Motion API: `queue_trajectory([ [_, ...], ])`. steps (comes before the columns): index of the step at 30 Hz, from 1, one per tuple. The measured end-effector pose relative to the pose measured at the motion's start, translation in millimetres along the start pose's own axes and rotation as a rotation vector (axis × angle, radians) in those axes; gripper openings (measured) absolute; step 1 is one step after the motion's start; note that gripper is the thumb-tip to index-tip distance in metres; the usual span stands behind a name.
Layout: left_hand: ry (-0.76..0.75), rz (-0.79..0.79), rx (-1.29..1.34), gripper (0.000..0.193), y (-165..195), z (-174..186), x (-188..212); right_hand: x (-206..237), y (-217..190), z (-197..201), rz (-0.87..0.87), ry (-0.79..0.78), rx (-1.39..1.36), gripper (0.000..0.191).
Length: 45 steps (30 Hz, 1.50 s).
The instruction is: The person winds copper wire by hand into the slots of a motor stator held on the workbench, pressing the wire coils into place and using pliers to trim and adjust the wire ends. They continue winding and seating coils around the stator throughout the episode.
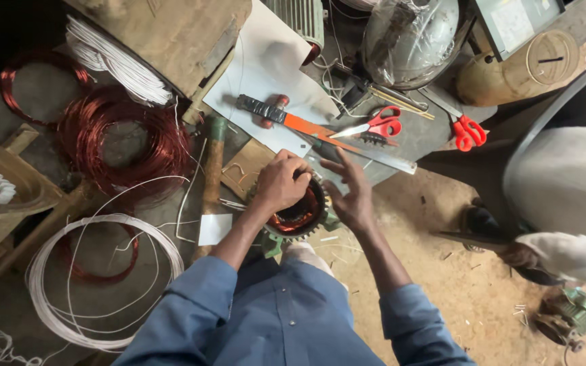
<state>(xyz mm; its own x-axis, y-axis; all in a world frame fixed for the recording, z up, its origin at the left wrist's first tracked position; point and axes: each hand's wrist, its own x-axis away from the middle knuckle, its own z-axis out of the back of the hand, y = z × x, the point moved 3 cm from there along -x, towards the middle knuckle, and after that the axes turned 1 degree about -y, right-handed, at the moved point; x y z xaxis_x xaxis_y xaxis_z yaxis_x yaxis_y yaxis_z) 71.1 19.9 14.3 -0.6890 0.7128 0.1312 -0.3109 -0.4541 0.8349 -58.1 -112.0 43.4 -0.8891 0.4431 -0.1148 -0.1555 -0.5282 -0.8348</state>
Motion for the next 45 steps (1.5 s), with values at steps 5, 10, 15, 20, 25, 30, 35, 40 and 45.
queue_trajectory([
  [5,0.004,-0.044,-0.002,0.012,5.1,7.5,0.8,-13.5,29.9,6.5,-0.178,-0.026,-0.23,0.063],
  [10,-0.166,0.064,0.193,0.011,8.8,18.9,0.4,-75.2,77.2,40.7,0.203,-0.167,0.765,0.057],
  [15,-0.239,0.119,0.294,0.01,14.5,27.9,0.3,-106.2,116.7,49.2,0.454,-0.353,1.054,0.043],
  [20,-0.314,0.201,0.385,0.007,11.7,30.6,0.3,-109.3,119.5,51.1,0.5,-0.393,0.828,0.027],
  [25,-0.362,0.204,0.376,0.009,2.9,27.9,-4.3,-54.1,64.1,59.8,0.454,-0.409,0.253,0.009],
  [30,-0.391,0.238,0.405,0.009,-4.7,23.5,-7.2,-29.0,11.2,37.5,0.326,-0.656,0.261,0.043],
  [35,-0.379,0.281,0.325,0.02,-6.5,25.3,-7.0,-45.0,11.5,10.2,-0.017,-0.791,-0.278,0.054],
  [40,-0.343,0.272,0.323,0.022,-1.5,28.9,-6.0,-33.2,41.7,-16.2,-0.323,-0.838,-0.893,0.047],
  [45,-0.284,0.174,0.232,0.011,12.9,30.1,-2.1,-5.4,63.1,20.0,-0.642,-0.35,-0.729,0.038],
])
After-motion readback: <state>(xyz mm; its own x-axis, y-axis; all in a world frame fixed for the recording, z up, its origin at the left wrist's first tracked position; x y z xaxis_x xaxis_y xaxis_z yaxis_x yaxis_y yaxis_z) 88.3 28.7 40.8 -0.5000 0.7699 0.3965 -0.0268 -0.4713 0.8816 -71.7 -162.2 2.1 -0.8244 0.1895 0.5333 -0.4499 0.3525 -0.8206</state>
